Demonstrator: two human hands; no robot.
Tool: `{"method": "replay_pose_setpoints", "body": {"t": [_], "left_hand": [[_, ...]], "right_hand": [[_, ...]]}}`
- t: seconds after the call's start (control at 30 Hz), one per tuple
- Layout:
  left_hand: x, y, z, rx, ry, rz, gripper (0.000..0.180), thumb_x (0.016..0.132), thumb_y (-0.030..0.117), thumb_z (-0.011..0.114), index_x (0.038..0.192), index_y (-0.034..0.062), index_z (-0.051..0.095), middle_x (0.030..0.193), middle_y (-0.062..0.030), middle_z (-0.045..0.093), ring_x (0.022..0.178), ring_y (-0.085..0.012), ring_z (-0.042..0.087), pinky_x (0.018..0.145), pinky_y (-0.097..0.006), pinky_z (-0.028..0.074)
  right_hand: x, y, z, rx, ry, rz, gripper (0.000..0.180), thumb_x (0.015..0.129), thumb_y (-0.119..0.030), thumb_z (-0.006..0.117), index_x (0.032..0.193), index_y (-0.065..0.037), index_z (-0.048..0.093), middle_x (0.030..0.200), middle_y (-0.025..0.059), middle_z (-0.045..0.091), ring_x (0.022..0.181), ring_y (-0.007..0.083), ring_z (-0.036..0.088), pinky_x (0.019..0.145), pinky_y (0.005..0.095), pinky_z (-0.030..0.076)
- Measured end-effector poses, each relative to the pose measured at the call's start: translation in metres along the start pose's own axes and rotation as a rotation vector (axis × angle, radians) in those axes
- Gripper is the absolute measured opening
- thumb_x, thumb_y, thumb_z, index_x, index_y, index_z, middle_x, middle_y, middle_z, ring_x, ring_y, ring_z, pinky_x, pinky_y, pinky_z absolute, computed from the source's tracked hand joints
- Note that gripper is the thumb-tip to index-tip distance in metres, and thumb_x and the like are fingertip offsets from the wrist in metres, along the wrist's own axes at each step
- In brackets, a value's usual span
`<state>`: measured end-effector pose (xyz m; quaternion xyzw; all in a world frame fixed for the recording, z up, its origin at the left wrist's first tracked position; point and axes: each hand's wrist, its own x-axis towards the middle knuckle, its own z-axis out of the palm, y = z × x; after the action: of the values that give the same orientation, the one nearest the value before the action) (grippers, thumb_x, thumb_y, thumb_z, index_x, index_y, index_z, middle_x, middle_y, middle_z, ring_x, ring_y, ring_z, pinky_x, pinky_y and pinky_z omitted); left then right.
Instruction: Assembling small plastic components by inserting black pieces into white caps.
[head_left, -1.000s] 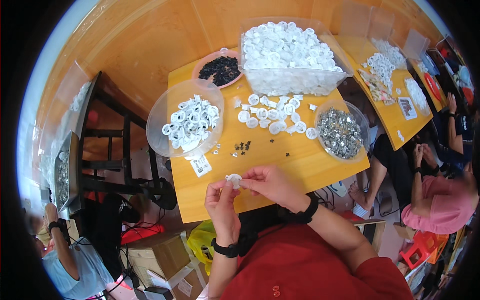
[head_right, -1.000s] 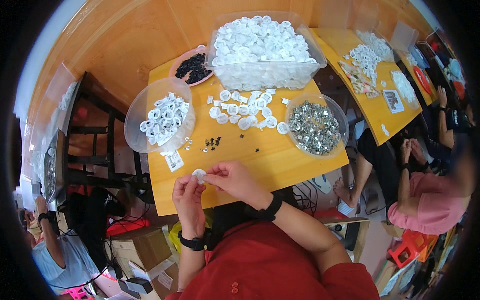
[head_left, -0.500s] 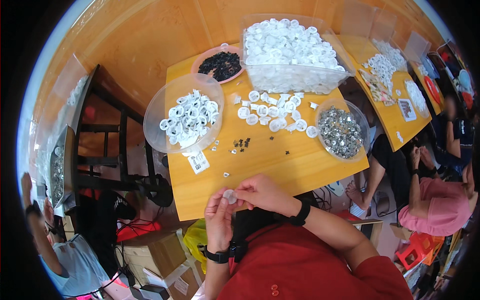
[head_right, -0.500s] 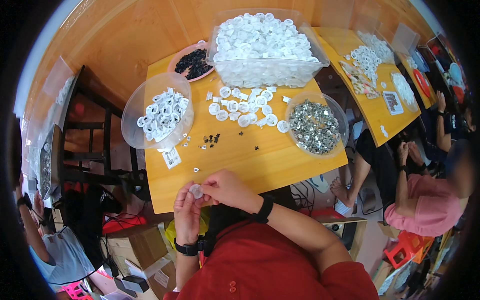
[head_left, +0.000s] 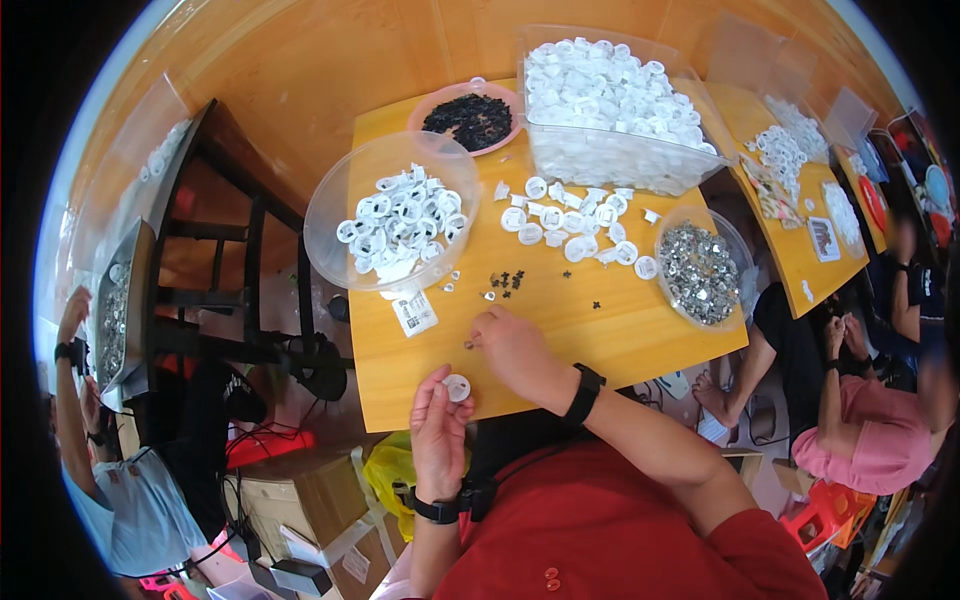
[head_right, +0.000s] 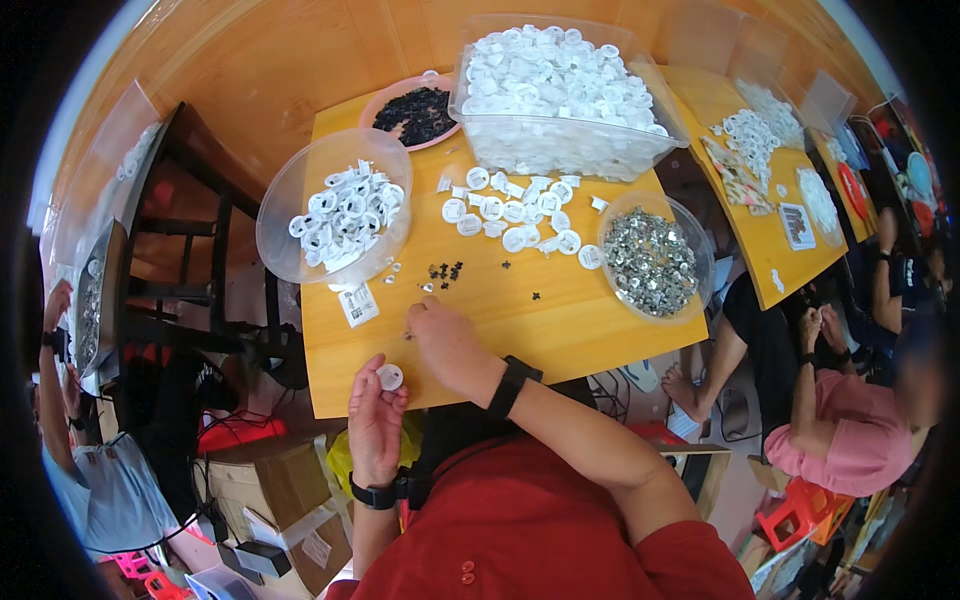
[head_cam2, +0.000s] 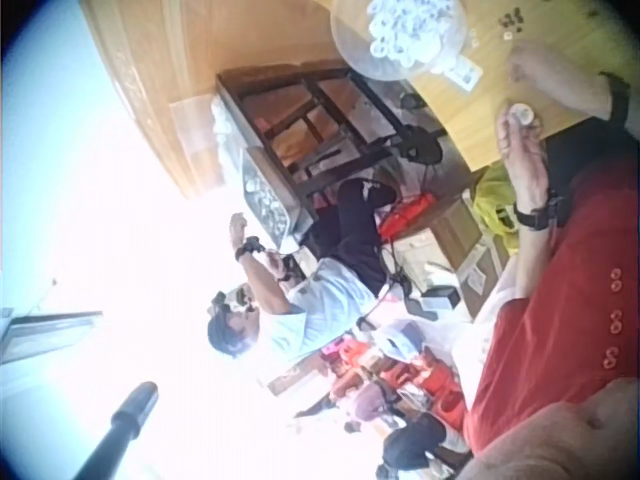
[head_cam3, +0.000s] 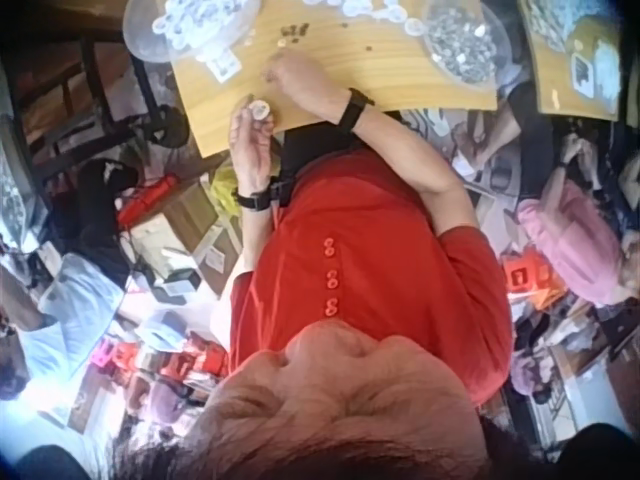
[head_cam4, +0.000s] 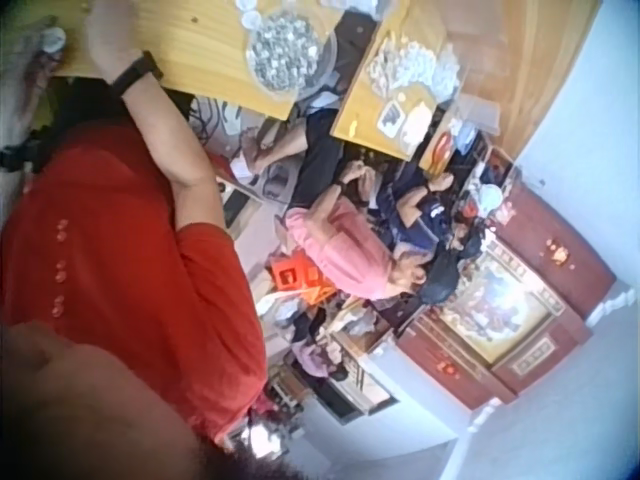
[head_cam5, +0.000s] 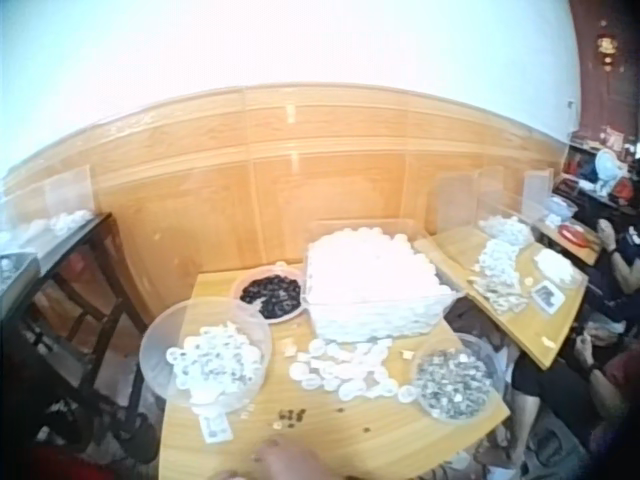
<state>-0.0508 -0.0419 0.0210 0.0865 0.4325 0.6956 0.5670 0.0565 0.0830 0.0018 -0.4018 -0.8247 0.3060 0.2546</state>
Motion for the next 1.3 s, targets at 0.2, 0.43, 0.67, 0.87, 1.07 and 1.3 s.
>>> {"method": "replay_pose_setpoints", "body": {"t": [0.2, 0.43, 0.67, 0.87, 1.07, 1.3], "left_hand": [[0.001, 0.000, 0.007, 0.243, 0.085, 0.020, 0.019, 0.094, 0.014, 0.054, 0.107, 0.0016, 0.060, 0.092, -0.0024, 0.062, 0.074, -0.0095, 0.058, 0.065, -0.021, 0.047], [0.021, 0.003, 0.032, 1.335, 0.119, 0.741, 0.014, 0.084, 0.013, 0.065, 0.095, 0.0051, 0.061, 0.075, -0.0109, 0.061, 0.064, -0.0211, 0.060, 0.056, -0.032, 0.045], [0.038, -0.015, 0.049, 1.677, 0.324, 0.719, 0.017, 0.079, 0.023, 0.071, 0.088, 0.0100, 0.063, 0.064, -0.0110, 0.060, 0.058, -0.0287, 0.060, 0.052, -0.038, 0.043], [0.042, -0.015, 0.042, 1.654, 0.315, 0.748, 0.015, 0.083, 0.021, 0.067, 0.079, 0.0075, 0.064, 0.067, -0.0082, 0.063, 0.056, -0.0226, 0.059, 0.050, -0.032, 0.043], [0.031, 0.005, 0.041, 0.248, 0.045, -0.021, 0.010, 0.092, 0.015, 0.058, 0.095, 0.0054, 0.059, 0.057, 0.0064, 0.038, 0.047, -0.0034, 0.029, 0.044, -0.021, 0.022], [0.024, -0.001, 0.041, 0.129, -0.045, -0.079, 0.013, 0.093, 0.017, 0.056, 0.094, 0.0051, 0.059, 0.058, 0.0048, 0.038, 0.050, -0.0050, 0.032, 0.047, -0.020, 0.025]], "right_hand": [[-0.001, 0.011, -0.020, 0.235, 0.004, 0.051, 0.007, 0.079, -0.005, 0.061, 0.085, 0.000, 0.060, 0.082, 0.0154, 0.060, 0.078, 0.0347, 0.059, 0.069, 0.0419, 0.048], [-0.001, 0.009, -0.032, 0.150, -0.053, 0.012, 0.008, 0.077, -0.006, 0.064, 0.080, -0.001, 0.059, 0.079, 0.0157, 0.059, 0.079, 0.0353, 0.058, 0.069, 0.0428, 0.047], [-0.003, 0.016, -0.032, 0.212, -0.060, 0.018, 0.008, 0.076, -0.007, 0.064, 0.076, 0.000, 0.061, 0.077, 0.0161, 0.060, 0.076, 0.0345, 0.059, 0.069, 0.0427, 0.047], [-0.001, 0.022, -0.036, 0.312, -0.069, 0.016, 0.009, 0.075, -0.007, 0.064, 0.078, 0.001, 0.062, 0.077, 0.0163, 0.063, 0.074, 0.0325, 0.061, 0.067, 0.0404, 0.049], [-0.012, 0.008, -0.049, 0.698, -0.047, 0.082, 0.010, 0.084, -0.006, 0.064, 0.091, 0.002, 0.063, 0.074, 0.0050, 0.063, 0.065, 0.0084, 0.057, 0.059, 0.0240, 0.047], [-0.024, -0.007, -0.058, 0.663, -0.070, 0.066, 0.009, 0.085, -0.007, 0.064, 0.087, 0.002, 0.062, 0.072, 0.0015, 0.060, 0.064, 0.0042, 0.052, 0.057, 0.0211, 0.043]]}}
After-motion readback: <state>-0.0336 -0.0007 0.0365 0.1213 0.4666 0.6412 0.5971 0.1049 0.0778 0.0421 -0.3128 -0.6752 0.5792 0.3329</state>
